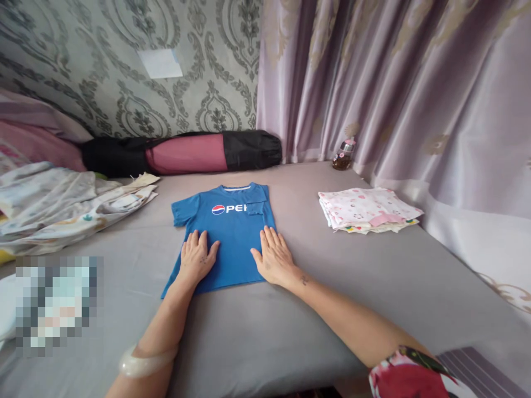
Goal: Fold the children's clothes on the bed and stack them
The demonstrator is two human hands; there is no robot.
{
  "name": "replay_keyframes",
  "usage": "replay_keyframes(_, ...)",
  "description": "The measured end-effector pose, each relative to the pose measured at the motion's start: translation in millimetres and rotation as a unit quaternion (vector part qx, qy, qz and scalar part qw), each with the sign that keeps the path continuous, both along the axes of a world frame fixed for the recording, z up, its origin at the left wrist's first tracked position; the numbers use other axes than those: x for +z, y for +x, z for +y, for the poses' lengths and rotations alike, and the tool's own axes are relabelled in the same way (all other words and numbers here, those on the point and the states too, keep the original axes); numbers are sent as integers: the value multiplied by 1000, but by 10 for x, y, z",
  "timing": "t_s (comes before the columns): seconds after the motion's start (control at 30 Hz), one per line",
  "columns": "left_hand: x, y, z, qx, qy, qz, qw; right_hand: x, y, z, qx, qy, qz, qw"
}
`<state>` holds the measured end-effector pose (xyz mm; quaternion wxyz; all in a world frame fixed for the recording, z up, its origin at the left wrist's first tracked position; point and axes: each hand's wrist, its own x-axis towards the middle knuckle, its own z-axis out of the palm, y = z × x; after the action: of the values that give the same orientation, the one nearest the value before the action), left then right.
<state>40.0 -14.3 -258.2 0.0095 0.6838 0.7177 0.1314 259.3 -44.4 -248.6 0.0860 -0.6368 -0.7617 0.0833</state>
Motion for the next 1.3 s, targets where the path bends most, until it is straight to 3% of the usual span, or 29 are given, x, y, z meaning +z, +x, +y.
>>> replay_keyframes(0.13,15,-11,6,-4,17,3,1000,261,-65,301,4,20,-29,999)
replay_keyframes(0.23,25,-7,9,1,27,6,1000,350,-194,781,-13,43,-15,999)
replay_keyframes(0.3,22,2,9,2,27,9,1000,305,-299,1171,-18,61,3,998)
replay_keyframes(0.4,-3,23,5,3,19,14,1000,157,-426,1707,-56,10,5,998)
replay_keyframes(0.53,-45,50,-2,4,-4,12,1000,-7,-487,2119,-76,-18,-1,997)
replay_keyframes(0.77,30,27,13,9,17,-31,999,-127,-452,2215,-80,4,-14,997)
replay_keyframes(0.97,271,-169,8,102,50,-50,992,32,-541,2259,-90,-21,-9,996)
replay_keyframes(1.1,373,-338,-19,165,-14,-32,986,219,-934,2153,7,38,38,998)
replay_keyframes(1.23,401,-431,-43,174,-39,-37,983,323,-1596,2006,137,-14,115,984)
replay_keyframes(1.3,413,-442,-51,176,-56,-48,982,345,-1923,1960,166,-45,127,977)
